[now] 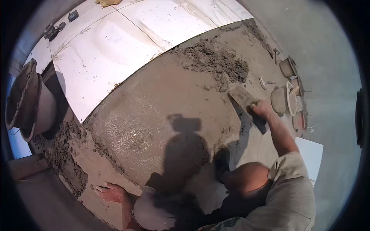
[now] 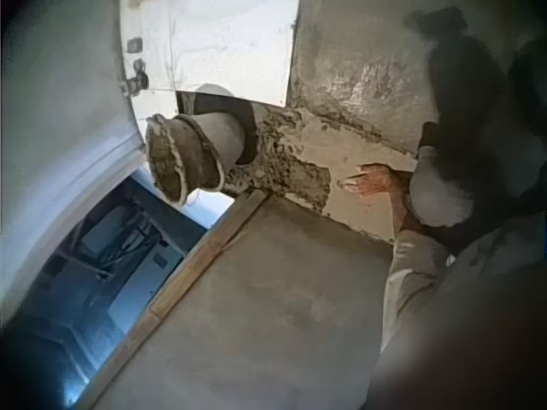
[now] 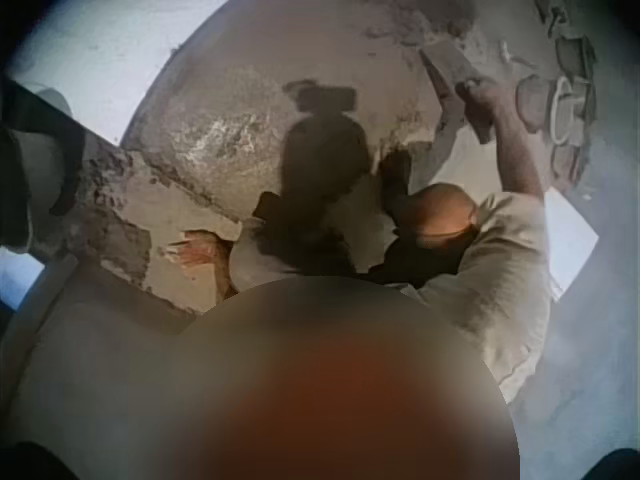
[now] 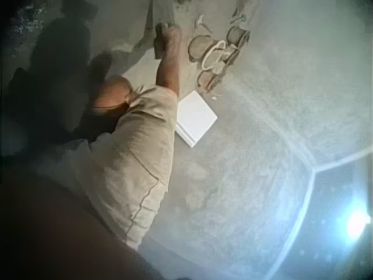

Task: Leveling wet concrete or mortar on a floor using a trowel before laying tiles.

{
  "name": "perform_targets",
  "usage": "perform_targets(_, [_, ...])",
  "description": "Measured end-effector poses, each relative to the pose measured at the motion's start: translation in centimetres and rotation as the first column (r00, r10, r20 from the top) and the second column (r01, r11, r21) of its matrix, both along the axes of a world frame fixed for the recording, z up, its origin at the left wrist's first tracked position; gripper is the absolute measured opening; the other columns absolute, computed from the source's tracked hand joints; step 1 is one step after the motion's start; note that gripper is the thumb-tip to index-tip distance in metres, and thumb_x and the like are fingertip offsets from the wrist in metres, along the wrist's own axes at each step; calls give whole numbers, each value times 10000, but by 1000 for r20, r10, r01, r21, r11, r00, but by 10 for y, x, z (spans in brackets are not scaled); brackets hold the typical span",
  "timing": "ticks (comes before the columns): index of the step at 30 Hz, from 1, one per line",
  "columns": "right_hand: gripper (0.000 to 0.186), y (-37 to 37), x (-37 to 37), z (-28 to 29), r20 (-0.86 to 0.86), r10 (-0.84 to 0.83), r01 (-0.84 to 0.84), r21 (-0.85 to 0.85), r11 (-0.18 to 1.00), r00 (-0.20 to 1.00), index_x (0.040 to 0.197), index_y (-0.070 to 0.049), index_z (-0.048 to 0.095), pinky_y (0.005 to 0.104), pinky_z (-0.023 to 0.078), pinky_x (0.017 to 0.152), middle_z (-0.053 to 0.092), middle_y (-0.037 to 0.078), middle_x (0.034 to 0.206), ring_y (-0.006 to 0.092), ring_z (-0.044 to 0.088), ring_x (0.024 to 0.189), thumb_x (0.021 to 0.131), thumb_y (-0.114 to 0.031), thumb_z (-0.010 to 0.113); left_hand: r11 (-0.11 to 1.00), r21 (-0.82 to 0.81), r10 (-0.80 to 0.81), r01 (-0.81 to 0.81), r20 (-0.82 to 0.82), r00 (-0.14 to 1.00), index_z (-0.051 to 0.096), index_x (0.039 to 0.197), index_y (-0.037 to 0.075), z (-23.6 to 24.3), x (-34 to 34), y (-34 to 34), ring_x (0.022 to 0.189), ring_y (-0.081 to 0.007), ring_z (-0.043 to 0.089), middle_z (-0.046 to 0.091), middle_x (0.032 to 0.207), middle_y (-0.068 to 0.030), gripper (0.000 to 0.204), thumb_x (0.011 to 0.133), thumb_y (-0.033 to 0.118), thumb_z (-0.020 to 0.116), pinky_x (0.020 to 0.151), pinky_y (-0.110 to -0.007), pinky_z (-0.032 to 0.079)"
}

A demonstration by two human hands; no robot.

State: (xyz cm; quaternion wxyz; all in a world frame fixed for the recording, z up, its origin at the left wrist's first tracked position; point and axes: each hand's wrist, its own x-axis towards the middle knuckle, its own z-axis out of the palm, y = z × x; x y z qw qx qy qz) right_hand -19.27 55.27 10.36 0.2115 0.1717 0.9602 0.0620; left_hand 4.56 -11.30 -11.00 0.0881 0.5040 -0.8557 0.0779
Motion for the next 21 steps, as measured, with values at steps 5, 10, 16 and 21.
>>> perform_targets(5, [464,26,38,-70,-160,-285,266,-132,955,945,1003,23,661,431,486,833,659,257,955,383,629,966,804,-391,596,997,75,-12,14,-29,1000,354,1405,14,-2,-6,7,1359,-347,298,339,1456,-191,703,966,555,257,1060,-562,240])
perform_targets(10, [569,8,-61,-110,-217,-130,61,-298,953,968,1001,80,633,453,469,874,623,311,999,427,594,1008,806,-453,587,995,96,-33,37,-39,999,323,1429,28,9,-7,8,1356,-344,301,319,1466,-185,671,967,512,275,1062,-535,254])
perform_targets(16, [577,11,-114,-147,-155,-151,113,-230,967,976,1002,84,628,442,473,881,626,306,1002,415,601,1000,800,-456,595,991,83,-100,109,-109,989,379,1381,-49,5,-8,4,1333,-388,320,365,1419,-253,695,957,496,294,1079,-510,256])
perform_targets(21, [472,8,-111,-140,-317,-117,19,-296,955,941,900,38,649,452,490,733,654,253,878,402,634,837,766,-414,638,987,95,-121,131,-100,988,378,1385,-48,3,-4,-8,1336,-396,314,351,1432,-255,677,956,472,308,1080,-515,255])
